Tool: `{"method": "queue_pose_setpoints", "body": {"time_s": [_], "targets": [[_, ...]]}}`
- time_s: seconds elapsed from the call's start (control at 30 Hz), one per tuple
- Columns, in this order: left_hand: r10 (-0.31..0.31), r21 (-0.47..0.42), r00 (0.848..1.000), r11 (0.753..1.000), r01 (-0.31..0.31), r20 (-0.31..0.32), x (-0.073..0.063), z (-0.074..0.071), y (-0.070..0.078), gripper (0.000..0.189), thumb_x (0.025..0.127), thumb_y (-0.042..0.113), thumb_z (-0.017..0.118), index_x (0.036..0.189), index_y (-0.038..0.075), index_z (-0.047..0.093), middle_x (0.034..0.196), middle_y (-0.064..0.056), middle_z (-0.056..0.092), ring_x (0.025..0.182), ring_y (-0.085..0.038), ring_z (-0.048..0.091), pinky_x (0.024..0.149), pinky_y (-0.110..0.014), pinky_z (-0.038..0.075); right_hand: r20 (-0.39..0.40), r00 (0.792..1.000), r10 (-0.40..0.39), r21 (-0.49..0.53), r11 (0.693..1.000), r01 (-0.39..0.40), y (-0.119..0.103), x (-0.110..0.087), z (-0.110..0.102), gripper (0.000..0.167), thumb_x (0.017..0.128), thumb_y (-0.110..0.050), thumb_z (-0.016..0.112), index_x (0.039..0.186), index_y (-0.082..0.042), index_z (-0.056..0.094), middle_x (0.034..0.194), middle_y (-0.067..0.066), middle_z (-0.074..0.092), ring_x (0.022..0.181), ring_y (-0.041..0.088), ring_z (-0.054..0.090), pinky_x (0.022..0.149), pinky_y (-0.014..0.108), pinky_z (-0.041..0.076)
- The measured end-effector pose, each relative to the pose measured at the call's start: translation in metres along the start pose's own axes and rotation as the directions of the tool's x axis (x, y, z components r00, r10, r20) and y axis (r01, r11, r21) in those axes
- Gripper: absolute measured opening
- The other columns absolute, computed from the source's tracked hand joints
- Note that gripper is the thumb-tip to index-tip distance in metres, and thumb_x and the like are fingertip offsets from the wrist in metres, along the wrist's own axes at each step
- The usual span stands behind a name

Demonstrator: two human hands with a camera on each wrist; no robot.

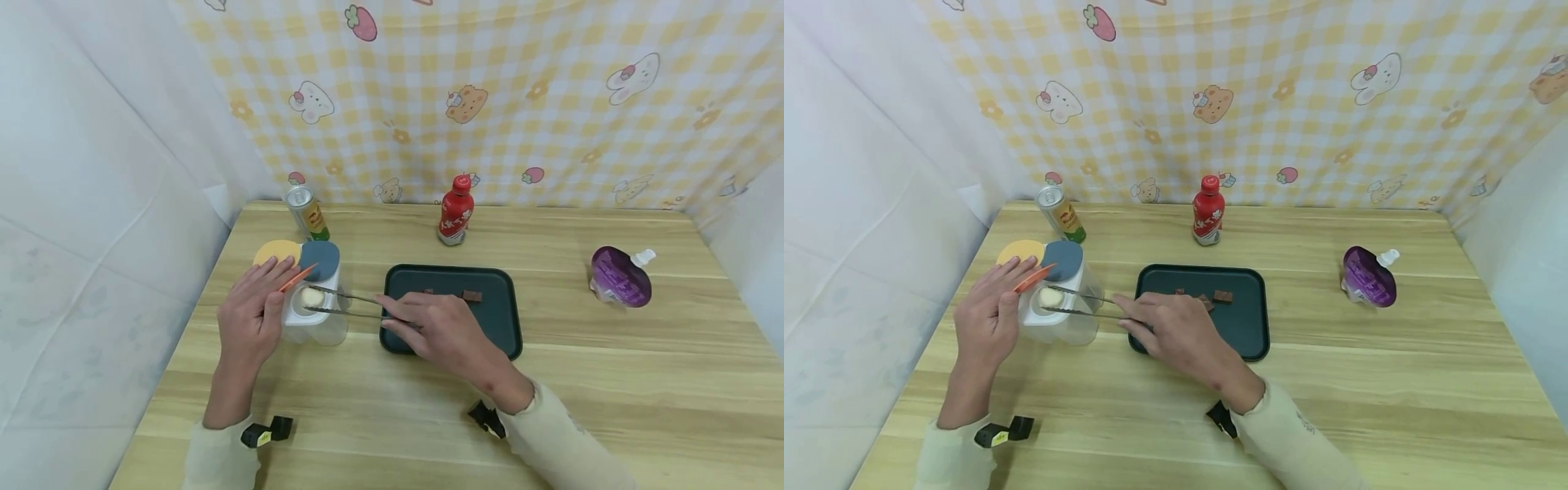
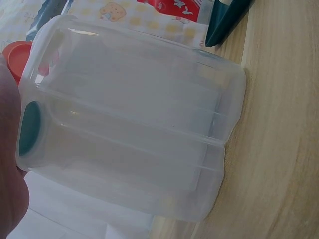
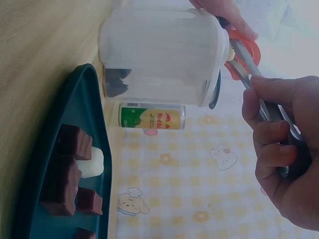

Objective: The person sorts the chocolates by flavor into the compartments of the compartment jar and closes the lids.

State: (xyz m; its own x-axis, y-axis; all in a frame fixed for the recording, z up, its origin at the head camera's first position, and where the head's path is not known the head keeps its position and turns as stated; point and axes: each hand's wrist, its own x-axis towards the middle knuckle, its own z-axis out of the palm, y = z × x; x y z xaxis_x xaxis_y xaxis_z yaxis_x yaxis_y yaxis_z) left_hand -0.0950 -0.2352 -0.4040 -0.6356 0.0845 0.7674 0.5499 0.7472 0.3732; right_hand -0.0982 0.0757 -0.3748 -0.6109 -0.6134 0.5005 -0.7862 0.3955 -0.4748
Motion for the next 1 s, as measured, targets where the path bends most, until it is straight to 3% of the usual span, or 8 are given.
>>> {"method": "queue_pose_setpoints", "body": {"time_s": [0.43,1.0], "targets": [[-0.004,-0.024,1.0,1.0,0.004,-0.007,-0.0006,-0.0004,-0.0005,0.066,0.108,0.056,0.039,0.116,0.003,0.079,0.123,-0.009,0.072,0.119,-0.038,0.065,0.111,-0.049,0.043,0.034,0.997,0.068,-0.008,0.998,-0.068,-0.0039,0.0027,0.0004,0.043,0.098,-0.023,0.075,0.138,-0.01,0.067,0.09,-0.007,0.069,0.064,0.001,0.05,0.053,0.018,0.04],[-0.009,-0.013,1.0,1.0,0.009,0.001,-0.0012,-0.0003,-0.0004,0.066,0.108,0.056,0.039,0.118,0.004,0.078,0.124,-0.008,0.072,0.12,-0.037,0.065,0.112,-0.047,0.042,0.032,0.998,0.059,-0.015,0.998,-0.058,-0.0017,0.0007,-0.0048,0.043,0.098,-0.023,0.074,0.14,-0.013,0.067,0.086,-0.009,0.065,0.062,0.0,0.047,0.053,0.018,0.041]]}}
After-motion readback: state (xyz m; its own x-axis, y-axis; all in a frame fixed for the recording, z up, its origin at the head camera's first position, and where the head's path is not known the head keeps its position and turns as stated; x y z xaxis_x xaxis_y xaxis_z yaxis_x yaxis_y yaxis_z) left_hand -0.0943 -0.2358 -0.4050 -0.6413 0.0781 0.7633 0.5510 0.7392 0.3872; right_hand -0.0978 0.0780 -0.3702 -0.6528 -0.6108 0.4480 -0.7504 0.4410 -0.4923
